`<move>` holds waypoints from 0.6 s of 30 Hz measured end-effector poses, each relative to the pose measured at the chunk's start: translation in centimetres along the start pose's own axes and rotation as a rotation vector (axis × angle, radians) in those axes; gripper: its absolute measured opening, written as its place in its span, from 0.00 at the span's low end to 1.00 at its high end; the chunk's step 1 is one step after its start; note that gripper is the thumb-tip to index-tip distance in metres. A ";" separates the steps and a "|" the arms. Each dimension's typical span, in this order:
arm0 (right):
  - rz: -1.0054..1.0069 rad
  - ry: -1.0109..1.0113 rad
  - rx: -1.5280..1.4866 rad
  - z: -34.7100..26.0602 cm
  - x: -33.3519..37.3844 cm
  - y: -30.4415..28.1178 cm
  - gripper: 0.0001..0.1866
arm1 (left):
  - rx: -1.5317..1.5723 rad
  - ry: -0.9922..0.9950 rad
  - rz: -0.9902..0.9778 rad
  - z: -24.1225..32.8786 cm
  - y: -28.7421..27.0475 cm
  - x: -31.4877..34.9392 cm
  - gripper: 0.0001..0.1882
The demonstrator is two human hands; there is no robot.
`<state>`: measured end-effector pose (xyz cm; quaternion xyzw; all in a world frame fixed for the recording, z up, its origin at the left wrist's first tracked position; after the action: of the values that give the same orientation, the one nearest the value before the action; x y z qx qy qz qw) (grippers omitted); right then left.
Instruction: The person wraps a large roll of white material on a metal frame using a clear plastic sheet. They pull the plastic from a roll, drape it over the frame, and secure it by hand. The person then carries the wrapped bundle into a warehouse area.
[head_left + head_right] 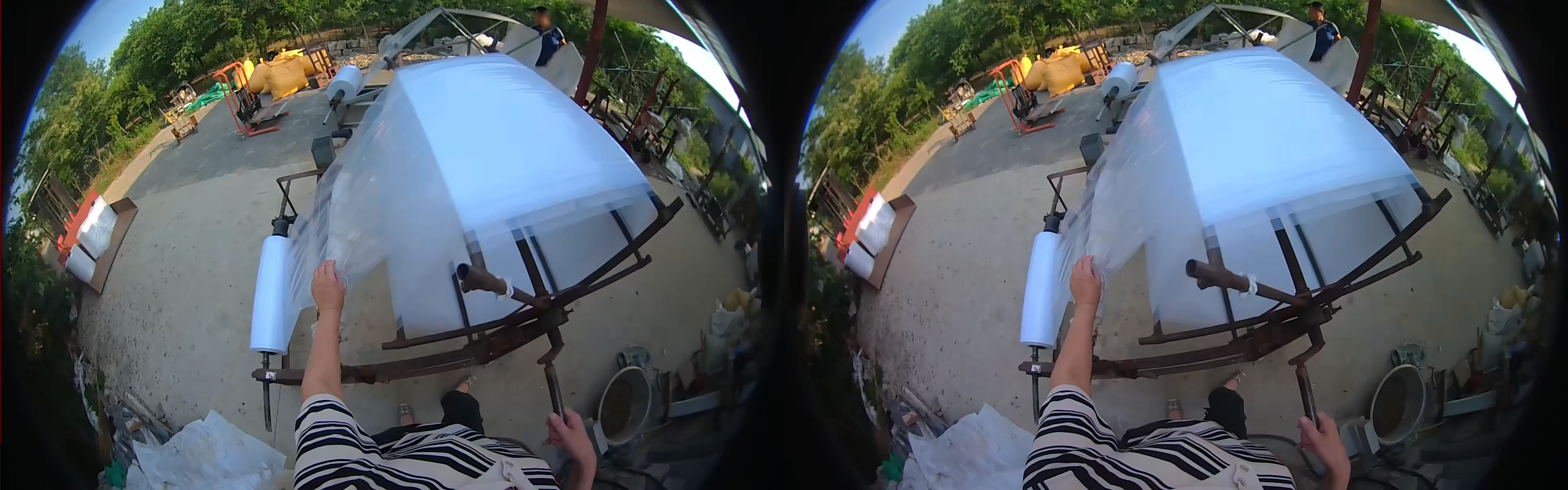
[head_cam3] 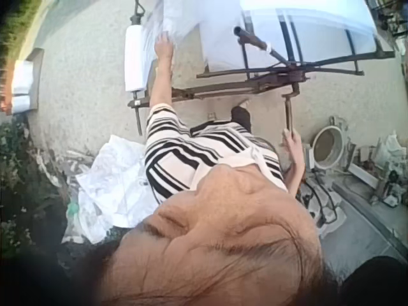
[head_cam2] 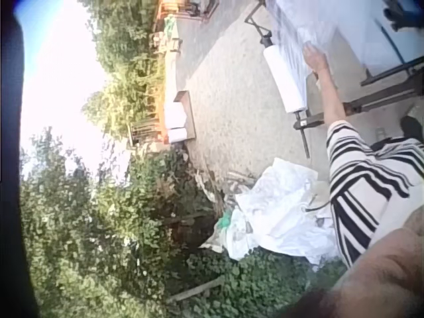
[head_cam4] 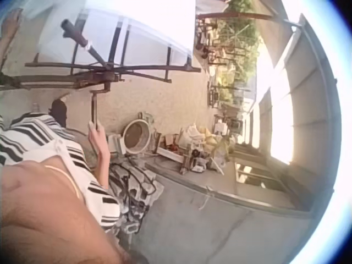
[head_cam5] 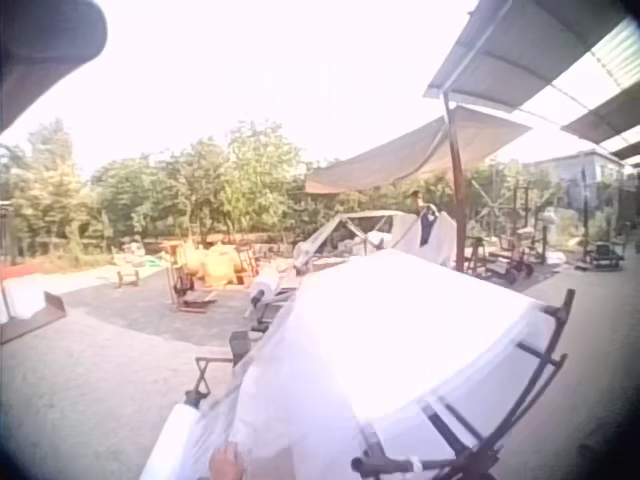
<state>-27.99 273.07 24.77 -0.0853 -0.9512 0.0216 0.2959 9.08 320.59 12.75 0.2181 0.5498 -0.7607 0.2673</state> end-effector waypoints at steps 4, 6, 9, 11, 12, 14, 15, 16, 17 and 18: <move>0.680 -0.333 0.721 -6.2 1.5 -9.7 0.09 | -0.003 0.012 0.009 0.0 0.1 -0.4 0.15; 0.887 -0.352 0.931 -7.5 0.6 -12.7 0.11 | 0.003 0.026 0.021 0.3 -0.1 -0.2 0.15; 1.048 -0.351 1.098 -3.6 -4.2 -19.7 0.11 | -0.032 0.026 -0.031 0.6 -0.3 -0.2 0.15; 1.052 -0.319 1.086 0.0 -7.9 -23.3 0.11 | -0.025 0.041 -0.031 0.8 -0.5 -0.3 0.16; 1.036 -0.318 1.076 2.6 -9.9 -25.1 0.12 | -0.019 0.052 -0.032 0.9 -0.5 -0.4 0.17; 0.954 -0.116 1.071 6.7 -13.9 -26.2 0.14 | -0.027 0.047 -0.051 0.9 -0.4 -0.4 0.18; 0.919 -0.015 1.070 8.5 -15.3 -26.5 0.15 | -0.023 0.044 -0.061 0.9 -0.3 -0.5 0.18; 0.851 -0.015 1.040 10.9 -17.0 -26.4 0.17 | -0.034 0.043 -0.058 0.7 -0.1 -0.4 0.19; 0.811 -0.001 1.021 13.0 -18.7 -25.5 0.17 | -0.051 0.042 -0.054 0.3 -0.1 -0.3 0.19; 0.775 0.016 1.003 14.9 -20.0 -24.3 0.17 | -0.063 0.043 -0.053 0.2 0.1 -0.2 0.19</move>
<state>-23.88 245.77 3.53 -0.2745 -0.7233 0.5695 0.2777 9.25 320.45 12.84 0.2113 0.5846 -0.7450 0.2419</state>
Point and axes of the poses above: each hand's wrist, its own x-axis away from the middle knuckle, its own y-axis out of the palm, z = x × y, the point moved 5 cm from there along -x, towards the middle knuckle, and after that the axes turned 5 degrees about -x, right-handed, at the moved point
